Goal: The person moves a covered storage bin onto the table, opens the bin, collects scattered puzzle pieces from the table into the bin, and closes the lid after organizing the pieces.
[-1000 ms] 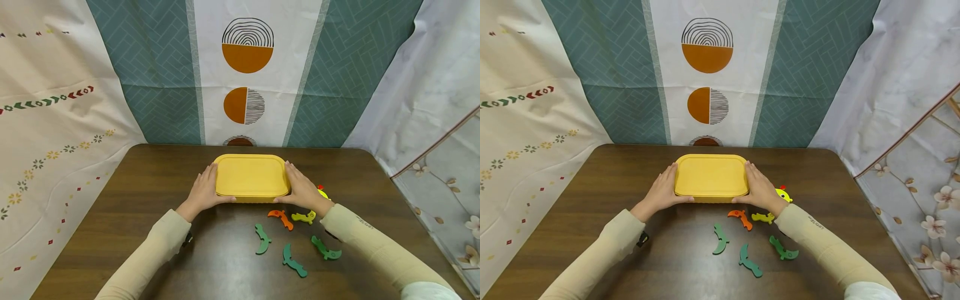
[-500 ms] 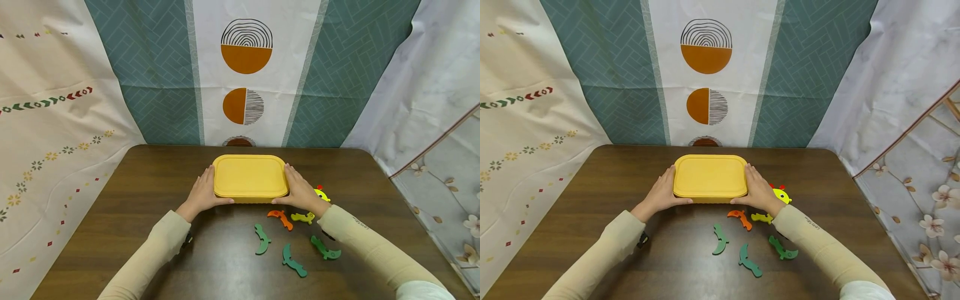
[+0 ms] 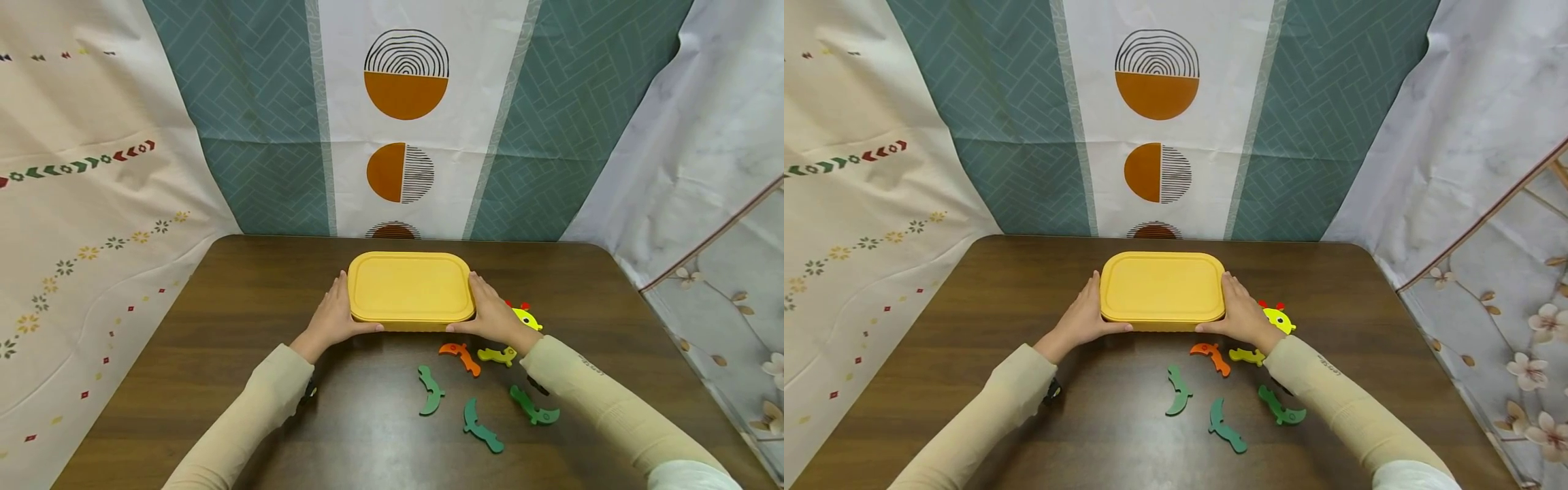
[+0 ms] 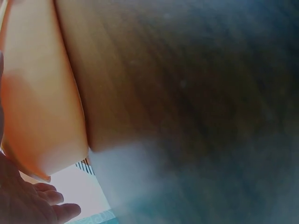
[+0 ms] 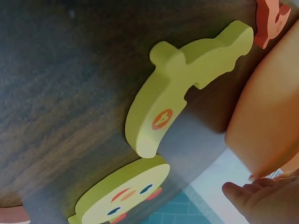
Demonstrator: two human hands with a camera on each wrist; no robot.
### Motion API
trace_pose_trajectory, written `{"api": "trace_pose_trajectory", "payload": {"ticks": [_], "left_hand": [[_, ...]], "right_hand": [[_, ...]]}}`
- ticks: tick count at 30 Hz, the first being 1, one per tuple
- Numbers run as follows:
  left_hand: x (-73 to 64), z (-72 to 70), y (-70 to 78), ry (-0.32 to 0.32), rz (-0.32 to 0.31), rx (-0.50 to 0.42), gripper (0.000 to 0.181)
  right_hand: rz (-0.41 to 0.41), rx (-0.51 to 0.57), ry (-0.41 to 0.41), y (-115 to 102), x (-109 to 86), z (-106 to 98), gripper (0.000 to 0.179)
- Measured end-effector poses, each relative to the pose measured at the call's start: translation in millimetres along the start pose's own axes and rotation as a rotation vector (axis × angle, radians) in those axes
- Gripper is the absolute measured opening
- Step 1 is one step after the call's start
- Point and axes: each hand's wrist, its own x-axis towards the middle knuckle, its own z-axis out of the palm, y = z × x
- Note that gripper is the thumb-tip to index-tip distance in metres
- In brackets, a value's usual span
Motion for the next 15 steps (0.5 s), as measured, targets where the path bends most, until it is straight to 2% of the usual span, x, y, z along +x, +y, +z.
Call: {"api": "trace_pose_trajectory", "payload": {"ticks": [8,15], "left_hand": [[-0.2,1.1,-0.7,0.003,0.013,-0.043,0.135],[1.2,3.1,-1.0,0.011,0.026,-0.039,0.135]], "right_hand": [[-0.008,0.02,-0.007,2.7,1.3,1.9,0.121],[-0.017,0.021,0.001,4.7,1.7,2.3,0.12]]}}
